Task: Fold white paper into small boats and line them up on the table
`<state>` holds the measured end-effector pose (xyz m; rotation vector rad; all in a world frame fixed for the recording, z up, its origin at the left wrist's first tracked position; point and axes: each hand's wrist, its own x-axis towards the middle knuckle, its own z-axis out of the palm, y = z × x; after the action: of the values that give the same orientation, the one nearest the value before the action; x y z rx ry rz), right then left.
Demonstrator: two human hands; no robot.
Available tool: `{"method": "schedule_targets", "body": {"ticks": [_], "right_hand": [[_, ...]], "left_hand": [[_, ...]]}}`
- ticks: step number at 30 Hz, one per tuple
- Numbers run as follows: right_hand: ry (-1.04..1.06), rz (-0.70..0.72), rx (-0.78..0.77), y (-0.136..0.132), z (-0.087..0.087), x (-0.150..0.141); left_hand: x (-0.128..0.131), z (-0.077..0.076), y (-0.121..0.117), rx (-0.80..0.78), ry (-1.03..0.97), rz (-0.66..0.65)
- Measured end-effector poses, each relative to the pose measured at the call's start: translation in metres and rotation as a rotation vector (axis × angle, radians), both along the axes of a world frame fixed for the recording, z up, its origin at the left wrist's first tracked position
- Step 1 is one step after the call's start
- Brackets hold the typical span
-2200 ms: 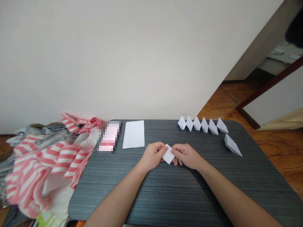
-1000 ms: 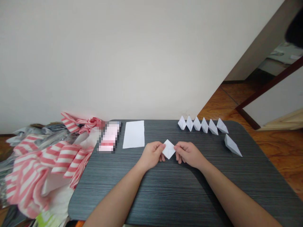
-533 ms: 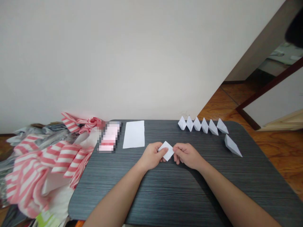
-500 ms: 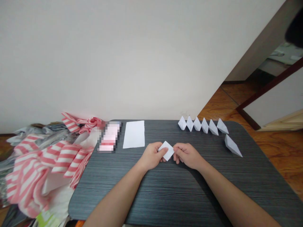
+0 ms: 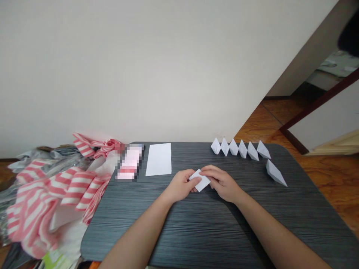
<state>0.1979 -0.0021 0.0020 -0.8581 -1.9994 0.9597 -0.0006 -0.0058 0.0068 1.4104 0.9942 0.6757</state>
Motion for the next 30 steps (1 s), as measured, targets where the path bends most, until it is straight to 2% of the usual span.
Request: {"method": "schedule_targets", "body": {"ticks": [5, 12, 16, 23, 26, 30], "right_hand": [[-0.002, -0.011, 0.044, 0.003, 0.0, 0.001], [0.021, -0.107, 0.03, 0.001, 0.004, 0.0], [0.001, -0.112, -0.014, 0.001, 0.003, 0.0], [-0.079, -0.08, -0.017, 0.002, 0.001, 0.0], [-0.105, -0.125, -0.079, 0.0, -0.004, -0.002], [-0.031, -0.16, -0.248, -0.001, -0.012, -0.001]], "left_hand": [[0.0, -0.001, 0.0, 0.021, 0.019, -0.011], [0.004, 0.003, -0.003, 0.05, -0.039, -0.004], [0.003, 0.002, -0.002, 0.044, 0.005, -0.021], [0.001, -0.001, 0.0, 0.007, -0.053, -0.014], [0.003, -0.002, -0.001, -0.001, -0.017, -0.009], [0.002, -0.006, 0.0, -0.03, -0.036, 0.065]]}}
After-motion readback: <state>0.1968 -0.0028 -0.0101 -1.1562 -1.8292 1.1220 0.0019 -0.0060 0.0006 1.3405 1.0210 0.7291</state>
